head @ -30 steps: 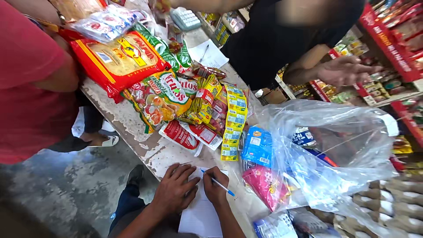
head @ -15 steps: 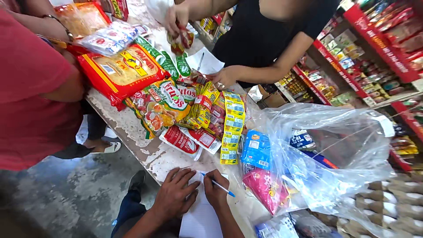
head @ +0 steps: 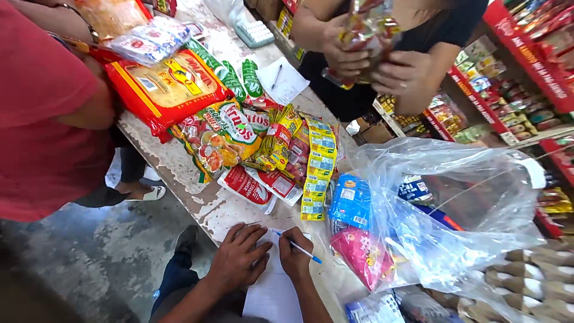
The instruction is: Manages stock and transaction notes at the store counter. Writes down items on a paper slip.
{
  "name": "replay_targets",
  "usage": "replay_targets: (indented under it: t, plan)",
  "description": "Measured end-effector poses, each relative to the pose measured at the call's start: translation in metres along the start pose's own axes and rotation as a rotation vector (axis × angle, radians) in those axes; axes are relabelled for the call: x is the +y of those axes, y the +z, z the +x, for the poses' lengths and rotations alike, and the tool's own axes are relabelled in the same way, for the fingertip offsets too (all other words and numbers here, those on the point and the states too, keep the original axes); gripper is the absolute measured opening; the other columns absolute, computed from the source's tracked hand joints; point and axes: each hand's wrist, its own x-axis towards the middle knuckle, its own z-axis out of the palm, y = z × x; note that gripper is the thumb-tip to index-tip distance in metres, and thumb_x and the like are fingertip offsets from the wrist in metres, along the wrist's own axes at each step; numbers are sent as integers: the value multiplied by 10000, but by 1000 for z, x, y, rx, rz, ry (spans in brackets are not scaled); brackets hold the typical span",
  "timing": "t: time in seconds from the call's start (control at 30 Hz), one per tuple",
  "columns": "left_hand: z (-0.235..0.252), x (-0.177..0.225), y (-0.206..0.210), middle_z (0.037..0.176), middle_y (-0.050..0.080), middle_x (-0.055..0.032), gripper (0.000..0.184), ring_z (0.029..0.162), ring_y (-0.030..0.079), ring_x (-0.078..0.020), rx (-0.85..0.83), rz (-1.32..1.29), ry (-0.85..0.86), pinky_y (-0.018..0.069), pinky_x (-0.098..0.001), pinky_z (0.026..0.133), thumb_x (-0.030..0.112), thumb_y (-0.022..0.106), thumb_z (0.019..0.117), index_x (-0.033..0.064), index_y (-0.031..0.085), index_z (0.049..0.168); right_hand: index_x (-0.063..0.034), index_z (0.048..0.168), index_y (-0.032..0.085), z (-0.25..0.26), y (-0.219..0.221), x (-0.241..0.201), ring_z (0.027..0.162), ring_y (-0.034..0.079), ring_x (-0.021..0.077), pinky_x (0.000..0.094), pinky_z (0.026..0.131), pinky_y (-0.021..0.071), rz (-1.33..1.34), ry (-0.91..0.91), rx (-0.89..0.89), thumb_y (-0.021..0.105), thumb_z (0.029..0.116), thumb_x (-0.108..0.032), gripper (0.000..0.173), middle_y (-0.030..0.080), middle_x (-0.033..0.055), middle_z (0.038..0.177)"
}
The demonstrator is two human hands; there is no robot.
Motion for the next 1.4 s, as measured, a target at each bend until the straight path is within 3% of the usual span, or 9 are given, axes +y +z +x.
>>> replay_targets:
  t: [0.17,0.3,0.73,1.4]
  plan:
    - [0,-1,0,1347,672,28,325,1310,580,-200,-1,8,-2,382,-515,1142,451,503,999,318,756,1153,-25,765,631,4,-3,1,548,533,-18,142,503,444,220,58,28,570,836,38,113,587,-42,631]
    - [2,-1,0,1336,677,29,317,1304,584,-195,18,8,1,384,-514,1141,446,513,996,316,762,1142,-29,735,643,-2,3,1,534,544,-21,143,494,458,107,9,129,593,817,2,101,593,-40,609]
    - [2,1,-3,1316,690,11,306,1282,603,-213,16,-10,-11,406,-529,1122,436,530,990,310,768,1136,-36,715,627,0,2,-1,530,534,-7,162,493,444,81,49,43,592,812,-9,107,573,-31,594]
    - [1,0,-2,1324,686,18,314,1286,599,-208,17,19,-2,399,-517,1127,446,522,990,314,765,1140,-41,719,623,3,3,-1,510,508,-16,153,473,420,134,76,89,590,819,7,116,555,-43,582]
